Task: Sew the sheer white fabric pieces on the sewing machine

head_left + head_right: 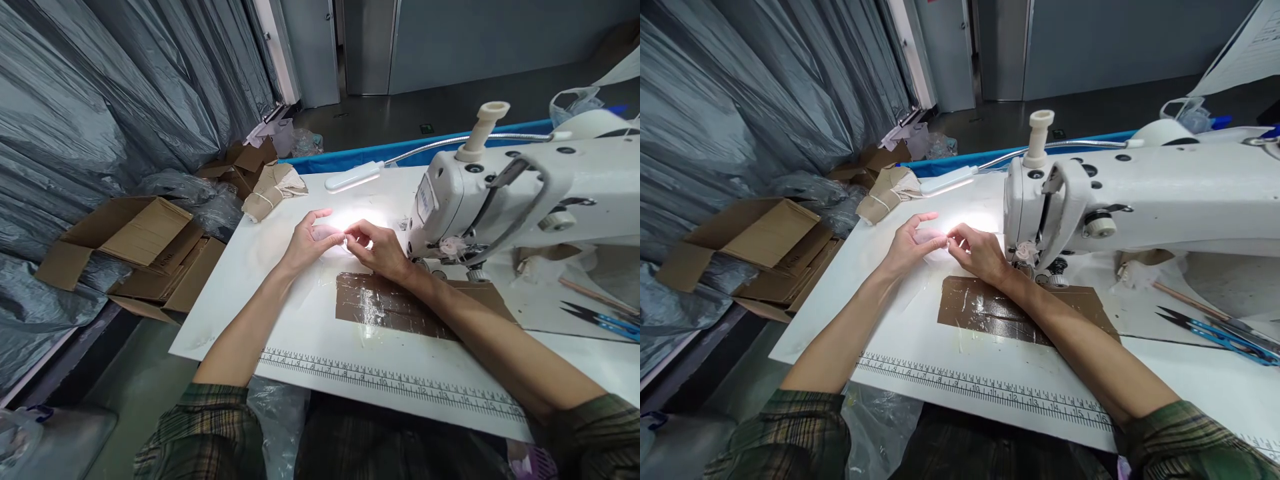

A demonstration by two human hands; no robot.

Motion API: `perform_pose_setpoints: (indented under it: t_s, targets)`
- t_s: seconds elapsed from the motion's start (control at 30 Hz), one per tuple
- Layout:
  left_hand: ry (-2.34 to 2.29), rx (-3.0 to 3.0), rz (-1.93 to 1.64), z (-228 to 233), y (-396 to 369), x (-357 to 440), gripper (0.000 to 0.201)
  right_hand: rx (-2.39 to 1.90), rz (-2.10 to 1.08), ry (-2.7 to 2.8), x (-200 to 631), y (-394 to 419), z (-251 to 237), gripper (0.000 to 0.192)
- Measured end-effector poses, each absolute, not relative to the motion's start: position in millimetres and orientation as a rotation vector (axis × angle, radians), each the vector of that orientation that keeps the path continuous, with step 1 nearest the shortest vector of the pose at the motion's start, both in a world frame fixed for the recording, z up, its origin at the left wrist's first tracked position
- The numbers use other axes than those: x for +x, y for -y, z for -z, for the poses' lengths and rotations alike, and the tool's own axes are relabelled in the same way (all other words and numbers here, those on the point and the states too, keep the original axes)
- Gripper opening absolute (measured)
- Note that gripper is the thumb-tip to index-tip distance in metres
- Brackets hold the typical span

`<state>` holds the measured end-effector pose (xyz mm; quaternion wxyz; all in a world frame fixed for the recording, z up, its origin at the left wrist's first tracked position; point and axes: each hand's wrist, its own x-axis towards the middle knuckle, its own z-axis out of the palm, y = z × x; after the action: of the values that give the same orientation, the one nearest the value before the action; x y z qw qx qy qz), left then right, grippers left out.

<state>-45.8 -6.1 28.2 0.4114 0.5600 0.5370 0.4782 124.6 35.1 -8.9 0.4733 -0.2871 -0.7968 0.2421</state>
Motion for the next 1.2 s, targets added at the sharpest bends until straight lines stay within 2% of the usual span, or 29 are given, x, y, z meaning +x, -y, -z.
perform_pose_setpoints:
  t_s: [0.17, 0.57, 0.8, 0.97, 1.13, 1.2]
  targets:
    - [-1.382, 1.447, -1.178, -28.8, 6.9, -46.4, 0.058, -0.740, -0.510, 1.956, 123.4, -32.1, 10.9, 0.003]
    - [-1.372, 1.488, -1.172, -33.7, 10.7, -44.9, 0.052, -0.809, -0.716, 1.864, 118.8, -28.2, 8.5, 0.007]
    - [-1.322, 1.471, -1.152, -34.2, 10.7, -48.0, 0.052, -0.866, -1.081, 1.540, 115.5, -35.3, 10.0, 0.010]
    - [-1.315, 1.448, -1.073, -30.4, 8.6, -48.8, 0.057, -0.816, -1.204, 1.453, 112.0, -34.9, 8.4, 0.012]
    - [-1.300, 1.481, -1.083, -28.3, 9.8, -43.5, 0.031, -0.745, -1.217, 1.500, 111.2, -27.9, -2.2, 0.008]
    - [-1.250, 1.504, -1.078, -32.2, 11.6, -43.7, 0.027, -0.702, -1.249, 1.504, 111.1, -24.2, -9.3, 0.006]
